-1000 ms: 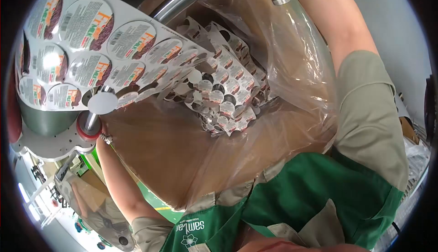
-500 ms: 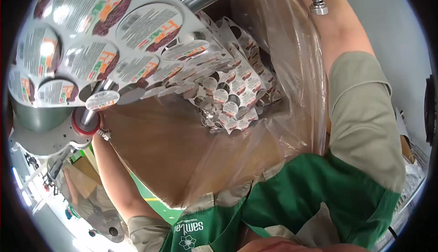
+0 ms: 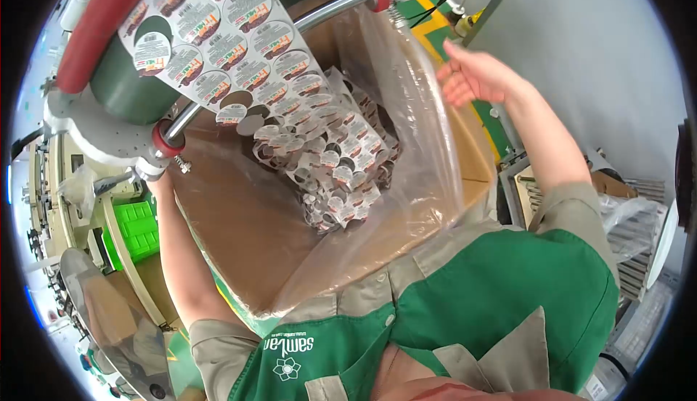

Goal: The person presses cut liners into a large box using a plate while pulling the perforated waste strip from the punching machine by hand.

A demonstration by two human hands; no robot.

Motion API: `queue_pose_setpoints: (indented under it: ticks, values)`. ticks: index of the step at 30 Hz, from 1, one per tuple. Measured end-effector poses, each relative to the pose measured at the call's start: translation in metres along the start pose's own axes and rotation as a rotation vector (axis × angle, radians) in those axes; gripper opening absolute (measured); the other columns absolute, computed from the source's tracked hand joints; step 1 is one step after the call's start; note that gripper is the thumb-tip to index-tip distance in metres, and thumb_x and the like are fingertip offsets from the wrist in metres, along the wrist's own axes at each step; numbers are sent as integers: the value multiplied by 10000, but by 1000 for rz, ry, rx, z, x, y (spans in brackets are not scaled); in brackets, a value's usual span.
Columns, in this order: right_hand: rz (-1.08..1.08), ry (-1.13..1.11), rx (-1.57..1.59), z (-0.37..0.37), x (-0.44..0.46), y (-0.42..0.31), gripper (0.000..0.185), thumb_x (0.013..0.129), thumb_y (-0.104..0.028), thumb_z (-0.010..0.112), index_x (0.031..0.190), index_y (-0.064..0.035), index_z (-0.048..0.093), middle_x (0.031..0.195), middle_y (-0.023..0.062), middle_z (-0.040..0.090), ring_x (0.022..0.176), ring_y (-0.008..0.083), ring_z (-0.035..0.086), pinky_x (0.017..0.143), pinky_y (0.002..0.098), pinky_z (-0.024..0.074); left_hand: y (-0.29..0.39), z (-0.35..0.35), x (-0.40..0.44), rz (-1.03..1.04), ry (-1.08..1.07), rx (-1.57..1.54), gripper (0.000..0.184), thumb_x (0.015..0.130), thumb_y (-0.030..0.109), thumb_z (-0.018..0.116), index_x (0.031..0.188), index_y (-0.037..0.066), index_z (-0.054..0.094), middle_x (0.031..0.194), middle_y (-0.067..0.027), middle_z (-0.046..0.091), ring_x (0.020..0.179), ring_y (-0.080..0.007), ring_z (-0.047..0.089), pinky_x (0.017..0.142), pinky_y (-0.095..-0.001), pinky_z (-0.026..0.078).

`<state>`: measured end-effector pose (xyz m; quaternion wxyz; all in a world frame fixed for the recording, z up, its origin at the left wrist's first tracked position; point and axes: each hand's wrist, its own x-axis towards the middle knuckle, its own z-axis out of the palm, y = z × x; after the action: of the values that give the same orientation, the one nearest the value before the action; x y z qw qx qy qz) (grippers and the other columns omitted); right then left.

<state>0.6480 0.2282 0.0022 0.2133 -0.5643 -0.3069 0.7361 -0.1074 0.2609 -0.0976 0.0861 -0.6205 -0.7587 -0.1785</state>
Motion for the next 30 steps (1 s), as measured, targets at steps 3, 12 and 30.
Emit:
queue_pose_setpoints:
  ticks: [3,12,30]
  values:
    - [-59,4,-276,13,-44,25,574,812,-517,569,959,38,553,797,133,617,696,199,634,621,294,528,-12,-31,-23,-446,-174,-582,578,853,475,507,1294,111,426,1255,-80,500,1091,-222,511,842,-373,412]
    - [-77,-234,106,42,-67,73,516,851,-403,577,1142,19,515,827,66,596,837,193,605,792,324,498,57,-132,-264,-888,-623,-1479,793,851,674,231,1337,61,366,1327,-98,436,1204,-264,410,1013,-382,303]
    - [-312,633,202,0,-24,210,316,878,-317,543,921,-9,598,824,69,626,710,142,583,627,285,463,156,-137,-349,-1036,-206,-1693,597,926,515,280,1365,111,302,1371,-108,346,1213,-312,380,1000,-452,342]
